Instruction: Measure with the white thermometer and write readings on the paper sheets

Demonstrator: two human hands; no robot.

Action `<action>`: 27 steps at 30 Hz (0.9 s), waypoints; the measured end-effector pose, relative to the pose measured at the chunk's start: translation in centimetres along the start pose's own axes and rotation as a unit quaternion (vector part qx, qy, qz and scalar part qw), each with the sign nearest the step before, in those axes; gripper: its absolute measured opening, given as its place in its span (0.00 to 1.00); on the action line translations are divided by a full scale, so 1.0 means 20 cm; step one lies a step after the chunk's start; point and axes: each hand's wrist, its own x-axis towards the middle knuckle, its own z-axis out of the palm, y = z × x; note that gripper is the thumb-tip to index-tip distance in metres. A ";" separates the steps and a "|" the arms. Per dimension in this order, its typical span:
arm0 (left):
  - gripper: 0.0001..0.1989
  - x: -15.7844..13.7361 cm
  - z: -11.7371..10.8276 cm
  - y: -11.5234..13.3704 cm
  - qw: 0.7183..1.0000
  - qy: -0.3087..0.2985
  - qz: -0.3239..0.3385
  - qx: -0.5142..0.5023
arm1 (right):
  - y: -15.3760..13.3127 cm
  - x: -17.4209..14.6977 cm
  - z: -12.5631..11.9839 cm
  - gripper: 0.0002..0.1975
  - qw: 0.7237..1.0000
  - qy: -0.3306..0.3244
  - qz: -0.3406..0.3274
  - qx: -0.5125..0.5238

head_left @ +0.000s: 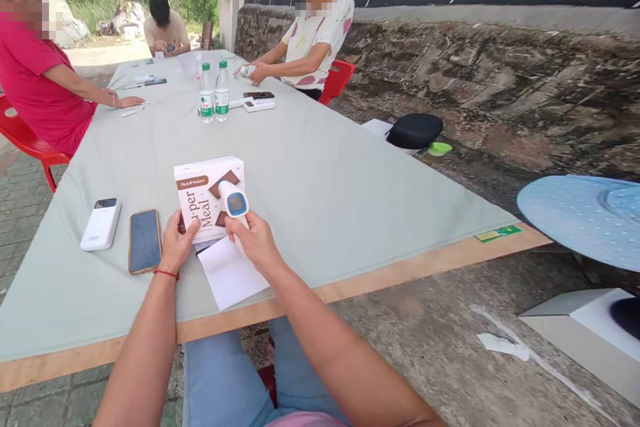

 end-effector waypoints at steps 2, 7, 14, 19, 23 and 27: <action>0.26 0.00 0.00 0.00 1.000 0.001 0.000 -0.001 | 0.00 0.00 0.00 0.14 1.000 0.002 -0.009 -0.006; 0.25 0.00 0.00 0.00 1.000 0.001 -0.009 -0.011 | -0.01 0.00 0.01 0.15 1.000 0.005 0.003 -0.028; 0.28 -0.01 0.00 -0.02 0.997 0.014 -0.034 -0.068 | -0.04 -0.04 0.01 0.16 1.000 -0.014 0.014 -0.006; 0.28 -0.02 0.00 -0.04 0.996 0.020 -0.039 -0.082 | -0.08 -0.11 0.00 0.14 0.999 -0.039 -0.005 0.009; 0.28 -0.03 0.00 -0.05 0.995 0.021 -0.040 -0.086 | -0.14 -0.17 -0.02 0.12 0.996 -0.071 -0.010 0.048; 0.27 -0.03 0.00 -0.05 0.995 0.015 -0.040 -0.088 | -0.21 -0.22 -0.04 0.14 0.995 -0.090 -0.020 0.049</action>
